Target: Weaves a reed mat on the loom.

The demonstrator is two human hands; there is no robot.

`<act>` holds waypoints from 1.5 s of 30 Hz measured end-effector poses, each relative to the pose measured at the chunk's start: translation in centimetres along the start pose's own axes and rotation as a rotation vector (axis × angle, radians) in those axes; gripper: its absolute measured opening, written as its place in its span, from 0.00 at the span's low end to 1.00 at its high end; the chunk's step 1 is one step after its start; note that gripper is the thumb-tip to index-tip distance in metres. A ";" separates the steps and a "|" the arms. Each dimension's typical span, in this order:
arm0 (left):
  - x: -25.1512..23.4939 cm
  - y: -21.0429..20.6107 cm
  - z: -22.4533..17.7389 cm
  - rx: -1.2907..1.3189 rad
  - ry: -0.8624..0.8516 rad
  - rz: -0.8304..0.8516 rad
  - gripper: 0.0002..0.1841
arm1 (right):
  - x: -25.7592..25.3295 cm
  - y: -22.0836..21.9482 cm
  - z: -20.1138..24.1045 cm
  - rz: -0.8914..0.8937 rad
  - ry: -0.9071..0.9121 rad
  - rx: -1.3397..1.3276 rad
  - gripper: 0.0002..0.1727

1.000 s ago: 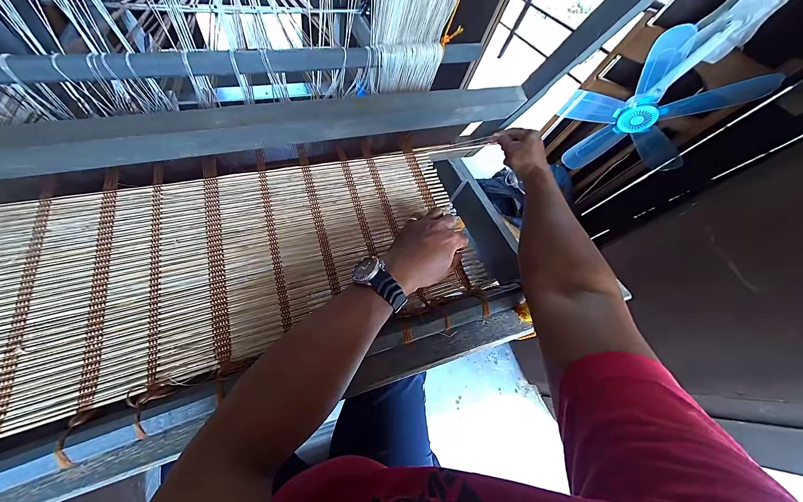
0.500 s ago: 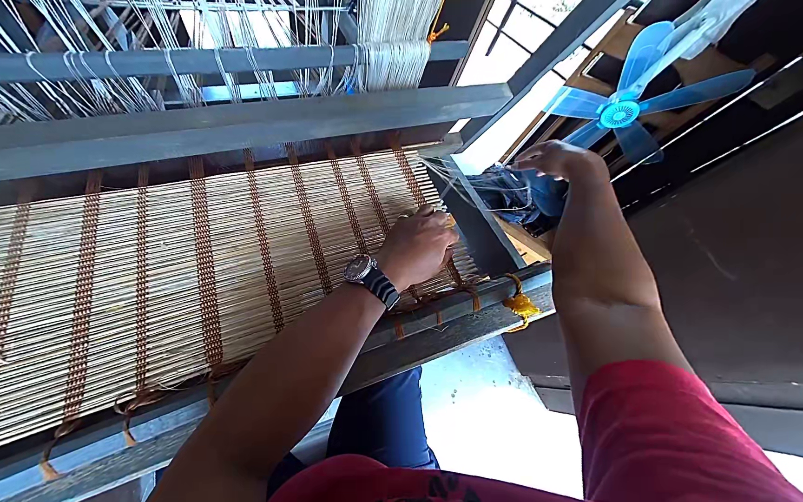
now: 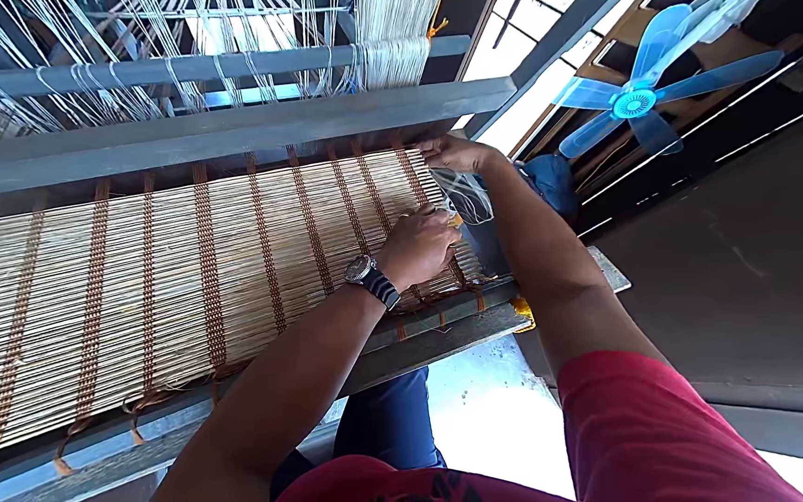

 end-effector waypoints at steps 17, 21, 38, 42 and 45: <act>0.1 -0.1 0.0 0.021 -0.012 -0.013 0.09 | 0.5 3.3 2.0 -0.363 -0.128 0.352 0.11; 0.1 0.1 -0.1 0.026 0.000 0.006 0.09 | 2.6 3.3 3.4 -0.217 -0.090 0.463 0.10; 0.4 0.7 0.6 0.104 -0.020 0.041 0.11 | 5.3 0.6 5.2 -0.380 -0.014 0.578 0.13; 0.5 1.0 0.7 0.098 -0.035 0.048 0.11 | 5.1 1.4 5.4 -0.403 -0.100 0.507 0.12; 0.4 1.1 0.5 0.091 -0.027 0.042 0.11 | 6.8 2.2 7.3 -0.374 -0.153 0.555 0.13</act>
Point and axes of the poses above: each hand's wrist, its own x-axis away from the middle knuckle, its own y-axis out of the back of the hand, z = x × y, the point moved 4 cm from there along -x, towards the middle knuckle, and after that the axes turned 8 degrees about y, right-handed, at the moved point
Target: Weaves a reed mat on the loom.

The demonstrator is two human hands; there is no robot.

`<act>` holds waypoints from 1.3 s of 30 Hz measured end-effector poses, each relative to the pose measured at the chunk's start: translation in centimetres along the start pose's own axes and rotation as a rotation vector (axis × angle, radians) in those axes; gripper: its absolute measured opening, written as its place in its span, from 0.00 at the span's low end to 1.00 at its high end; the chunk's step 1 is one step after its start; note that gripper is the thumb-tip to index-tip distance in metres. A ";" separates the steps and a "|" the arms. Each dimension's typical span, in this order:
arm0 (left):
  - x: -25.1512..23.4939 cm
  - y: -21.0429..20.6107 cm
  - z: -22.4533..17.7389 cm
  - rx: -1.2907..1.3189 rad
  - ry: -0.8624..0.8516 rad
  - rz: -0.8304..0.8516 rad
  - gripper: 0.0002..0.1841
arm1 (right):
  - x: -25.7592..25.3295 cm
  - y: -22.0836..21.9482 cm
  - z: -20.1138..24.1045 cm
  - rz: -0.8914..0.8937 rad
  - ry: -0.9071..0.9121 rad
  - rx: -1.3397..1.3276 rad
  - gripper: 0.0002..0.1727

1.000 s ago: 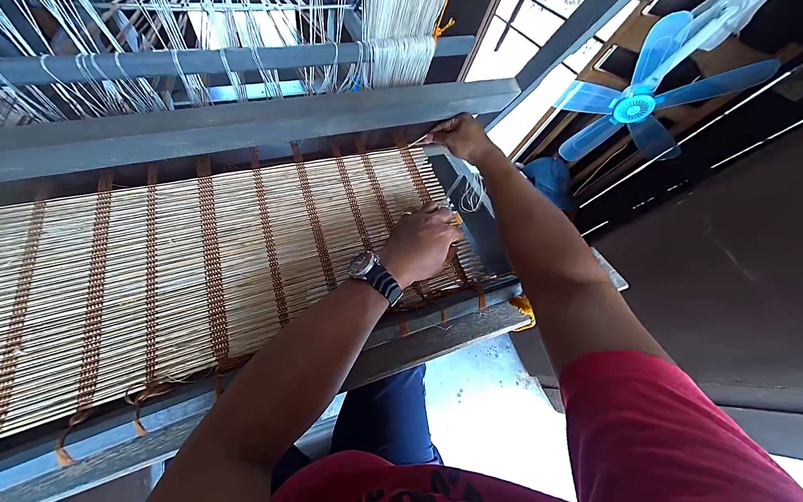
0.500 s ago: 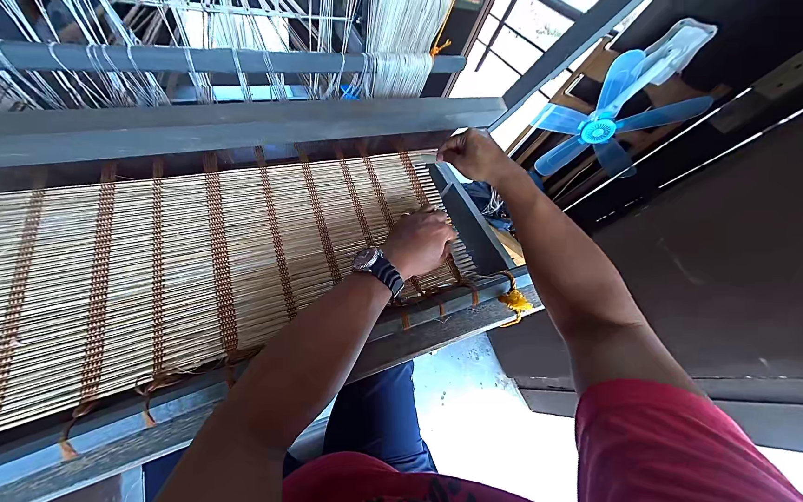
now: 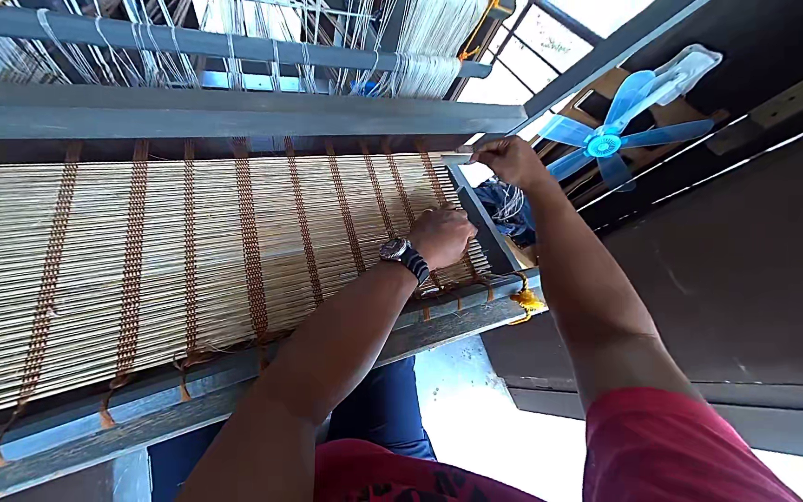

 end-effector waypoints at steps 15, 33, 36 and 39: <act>2.1 3.3 1.3 0.238 0.216 -0.150 0.15 | 17.4 -1.5 5.5 0.014 -0.360 -0.886 0.14; 13.1 4.2 0.4 0.337 0.630 -0.020 0.18 | 22.8 -12.9 19.1 0.061 -0.284 -1.362 0.15; 14.3 4.3 0.2 0.367 0.604 -0.065 0.15 | 23.0 -12.6 19.2 0.150 -0.154 -1.283 0.15; 15.9 4.4 0.3 0.379 0.556 -0.127 0.15 | 23.3 -11.2 18.5 0.271 -0.036 -1.156 0.14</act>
Point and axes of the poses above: each hand's wrist, its own x-axis away from the middle knuckle, its own y-axis out of the back of the hand, z = x × y, the point moved 4 cm from there along -x, towards the middle knuckle, and after that the axes turned 8 degrees about y, right-handed, at the moved point
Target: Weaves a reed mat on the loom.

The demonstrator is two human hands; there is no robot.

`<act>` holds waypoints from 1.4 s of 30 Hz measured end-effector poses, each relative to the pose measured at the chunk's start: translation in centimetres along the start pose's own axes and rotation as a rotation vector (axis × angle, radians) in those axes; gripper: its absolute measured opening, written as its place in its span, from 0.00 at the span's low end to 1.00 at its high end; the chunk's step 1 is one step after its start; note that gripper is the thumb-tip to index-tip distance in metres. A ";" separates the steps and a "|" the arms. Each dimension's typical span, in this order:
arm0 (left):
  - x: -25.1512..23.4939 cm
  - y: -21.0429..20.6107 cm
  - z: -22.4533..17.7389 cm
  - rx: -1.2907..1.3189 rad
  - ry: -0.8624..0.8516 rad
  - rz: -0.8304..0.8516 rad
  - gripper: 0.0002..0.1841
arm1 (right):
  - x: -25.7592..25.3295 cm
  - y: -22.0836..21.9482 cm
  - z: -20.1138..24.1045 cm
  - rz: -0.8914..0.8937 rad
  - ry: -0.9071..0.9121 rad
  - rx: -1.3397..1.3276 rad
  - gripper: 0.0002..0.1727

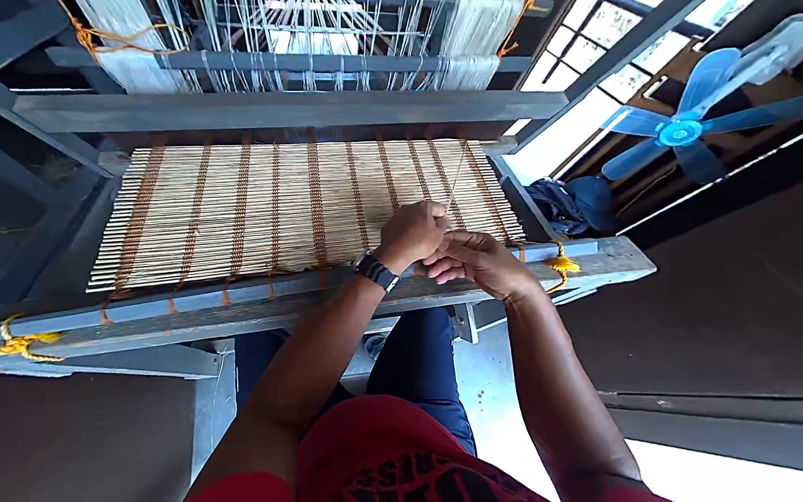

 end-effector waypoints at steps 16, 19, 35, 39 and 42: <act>3.9 0.2 4.2 0.468 -0.015 0.015 0.12 | -5.5 1.2 0.0 -0.319 -0.079 -0.381 0.20; 3.8 0.2 4.5 0.428 -0.010 0.004 0.12 | -6.6 1.2 -0.2 -0.408 -0.031 -0.505 0.15; 4.3 -0.5 5.3 0.410 -0.085 -0.185 0.12 | -1.6 4.6 0.1 -0.378 0.017 -0.213 0.10; 4.5 -0.4 5.4 0.394 -0.102 -0.199 0.13 | 0.3 4.3 0.4 -0.424 0.073 0.106 0.11; 4.4 -0.4 5.4 0.368 -0.121 -0.231 0.12 | 1.5 5.0 0.5 -0.483 0.069 0.328 0.09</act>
Point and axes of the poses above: each hand's wrist, its own x-axis away from the middle knuckle, its own y-axis out of the back of the hand, z = x × y, the point moved 4 cm from there along -x, towards the middle knuckle, and after that the axes turned 8 degrees about y, right-handed, at the moved point
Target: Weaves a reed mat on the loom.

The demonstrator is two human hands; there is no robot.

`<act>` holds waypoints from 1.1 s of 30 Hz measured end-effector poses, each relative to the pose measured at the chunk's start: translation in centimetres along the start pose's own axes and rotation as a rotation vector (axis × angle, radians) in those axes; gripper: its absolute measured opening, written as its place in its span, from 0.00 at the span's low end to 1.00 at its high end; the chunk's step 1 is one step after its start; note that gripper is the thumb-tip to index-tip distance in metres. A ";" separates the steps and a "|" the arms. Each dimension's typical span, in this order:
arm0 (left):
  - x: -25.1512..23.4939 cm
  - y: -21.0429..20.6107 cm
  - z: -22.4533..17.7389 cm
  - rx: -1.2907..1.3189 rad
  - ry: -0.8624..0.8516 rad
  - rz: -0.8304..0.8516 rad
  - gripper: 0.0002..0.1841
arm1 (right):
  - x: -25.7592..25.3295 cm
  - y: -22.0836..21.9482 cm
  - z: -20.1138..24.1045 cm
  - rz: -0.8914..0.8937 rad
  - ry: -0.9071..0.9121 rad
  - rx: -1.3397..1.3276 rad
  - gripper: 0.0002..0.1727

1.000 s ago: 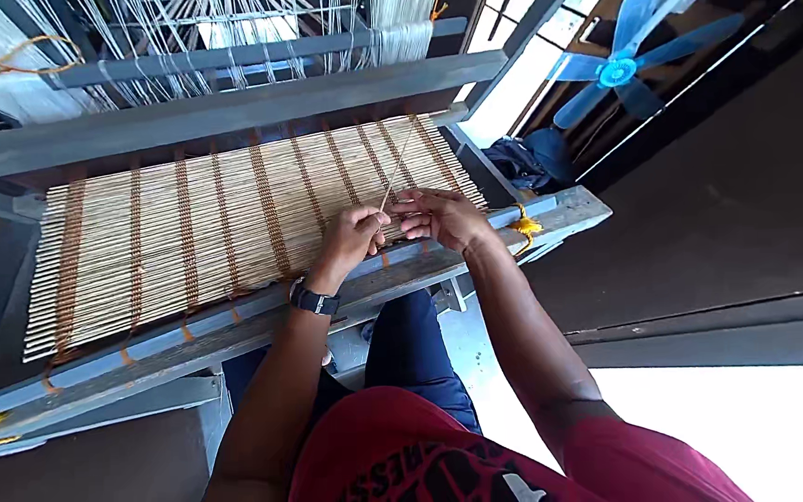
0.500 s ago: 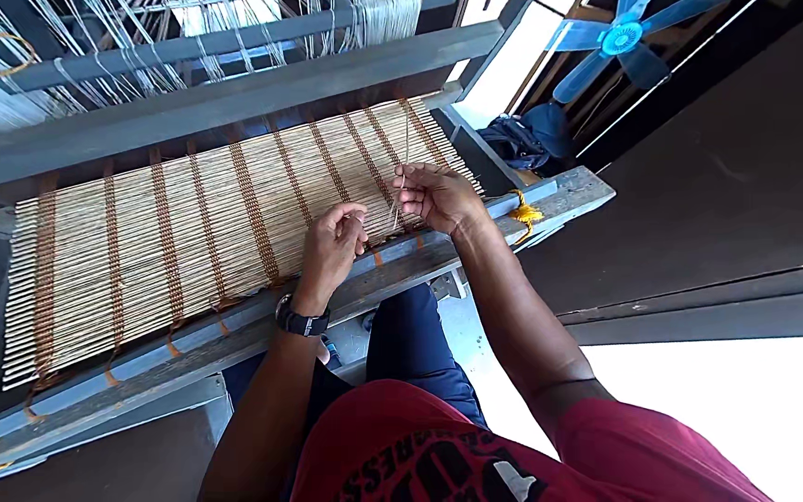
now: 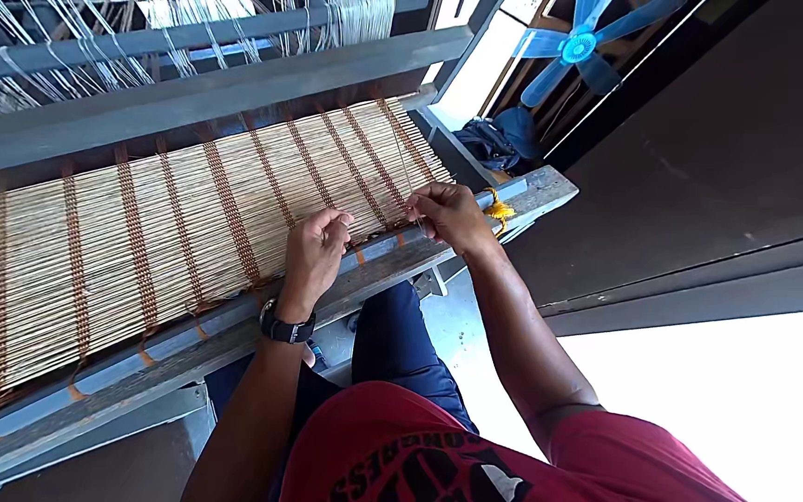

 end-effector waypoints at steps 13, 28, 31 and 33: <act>7.2 5.7 1.9 -0.316 -0.209 -0.394 0.14 | 0.3 5.2 -2.0 0.013 0.036 0.190 0.03; 8.4 7.0 3.7 -0.175 -0.190 -0.409 0.14 | 1.0 4.9 -5.1 0.179 -0.046 -0.188 0.15; 9.2 7.9 3.6 -0.053 -0.196 -0.376 0.13 | 1.6 4.5 -5.7 0.151 -0.133 -0.368 0.15; 10.1 8.7 3.2 0.053 -0.209 -0.361 0.13 | 2.0 4.4 -5.9 0.109 -0.206 -0.476 0.13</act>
Point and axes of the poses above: each hand's wrist, its own x-axis away from the middle knuckle, its own y-axis out of the back of the hand, z = x × y, the point moved 4 cm from there along -x, towards the middle knuckle, and after that the axes turned 8 degrees about y, right-handed, at the moved point
